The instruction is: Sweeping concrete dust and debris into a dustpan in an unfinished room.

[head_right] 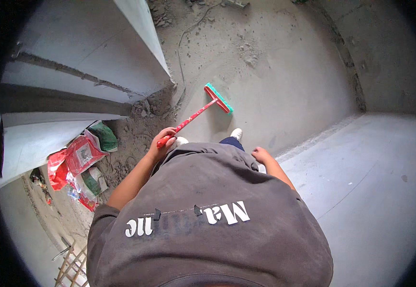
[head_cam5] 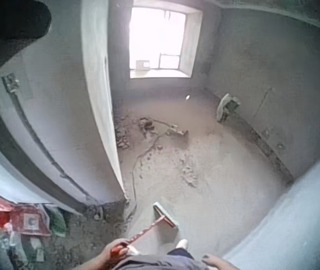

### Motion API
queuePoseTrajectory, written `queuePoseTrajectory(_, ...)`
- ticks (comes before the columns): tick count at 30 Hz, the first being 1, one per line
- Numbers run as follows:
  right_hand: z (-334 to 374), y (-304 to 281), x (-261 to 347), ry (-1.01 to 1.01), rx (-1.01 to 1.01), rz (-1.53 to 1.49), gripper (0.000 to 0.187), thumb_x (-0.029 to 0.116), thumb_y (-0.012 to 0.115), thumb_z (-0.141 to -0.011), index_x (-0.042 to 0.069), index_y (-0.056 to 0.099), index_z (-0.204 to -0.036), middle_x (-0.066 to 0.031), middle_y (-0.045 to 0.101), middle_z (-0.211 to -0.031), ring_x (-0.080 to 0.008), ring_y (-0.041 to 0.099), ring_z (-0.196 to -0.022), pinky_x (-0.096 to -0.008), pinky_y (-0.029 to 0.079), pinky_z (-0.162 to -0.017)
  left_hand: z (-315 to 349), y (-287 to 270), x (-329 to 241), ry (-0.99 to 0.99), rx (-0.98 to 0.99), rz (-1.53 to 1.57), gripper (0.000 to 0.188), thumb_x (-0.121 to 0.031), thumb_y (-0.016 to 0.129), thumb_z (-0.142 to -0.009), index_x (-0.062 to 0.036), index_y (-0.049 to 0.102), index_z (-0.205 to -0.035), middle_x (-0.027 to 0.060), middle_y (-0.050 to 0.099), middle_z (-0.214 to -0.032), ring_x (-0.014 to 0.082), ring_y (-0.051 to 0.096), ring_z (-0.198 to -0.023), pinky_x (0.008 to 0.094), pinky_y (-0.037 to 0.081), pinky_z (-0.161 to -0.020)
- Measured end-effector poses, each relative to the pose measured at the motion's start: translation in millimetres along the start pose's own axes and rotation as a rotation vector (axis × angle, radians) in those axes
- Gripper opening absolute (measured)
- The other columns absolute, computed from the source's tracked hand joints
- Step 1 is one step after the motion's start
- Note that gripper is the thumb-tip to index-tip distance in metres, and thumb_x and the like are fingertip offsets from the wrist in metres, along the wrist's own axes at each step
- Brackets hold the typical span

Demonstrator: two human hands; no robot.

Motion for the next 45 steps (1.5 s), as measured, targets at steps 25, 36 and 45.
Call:
queuePoseTrajectory(25, 87.2, -242.4, 236.5, -0.977, 0.163, -0.431, 0.037, -0.001, 0.057, -0.081, 0.006, 0.044, -0.114, 0.0021, 0.049, -0.071, -0.0032, 0.044, -0.062, -0.017, 0.036, -0.056, -256.2, 228.8, -143.4, 0.259, 0.151, -0.626, 0.022, -0.027, 0.061, -0.076, -0.0113, 0.058, -0.092, 0.0114, 0.061, -0.079, 0.0306, 0.062, -0.07, 0.0394, 0.05, -0.06)
queuePoseTrajectory(36, 33.6, -379.9, 219.3, -0.971, 0.24, -1.035, 0.018, -0.009, 0.046, -0.075, 0.005, 0.041, -0.087, -0.0022, 0.045, -0.073, -0.0095, 0.043, -0.066, -0.0215, 0.037, -0.061, -365.8, 271.6, -38.2, -0.027, 0.003, -0.456, 0.011, -0.009, 0.06, -0.07, -0.0073, 0.058, -0.08, 0.0125, 0.06, -0.086, 0.0316, 0.057, -0.087, 0.0418, 0.046, -0.074)
queuePoseTrajectory(45, -46.4, -443.9, 268.3, -0.882, 0.482, -0.988, 0.021, -0.007, 0.049, -0.074, 0.004, 0.04, -0.089, -0.0027, 0.045, -0.073, -0.0104, 0.045, -0.069, -0.0228, 0.038, -0.064, -398.2, 313.8, -8.3, -0.37, -0.292, -0.315, 0.016, -0.006, 0.06, -0.072, -0.0051, 0.055, -0.088, 0.0155, 0.059, -0.088, 0.0352, 0.055, -0.092, 0.0397, 0.044, -0.08)
Point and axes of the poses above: each hand's wrist, its own z-axis away from the middle knuckle, its own y-axis out of the palm, x = y × z, the point moved 2 cm from there along -z, towards the middle knuckle
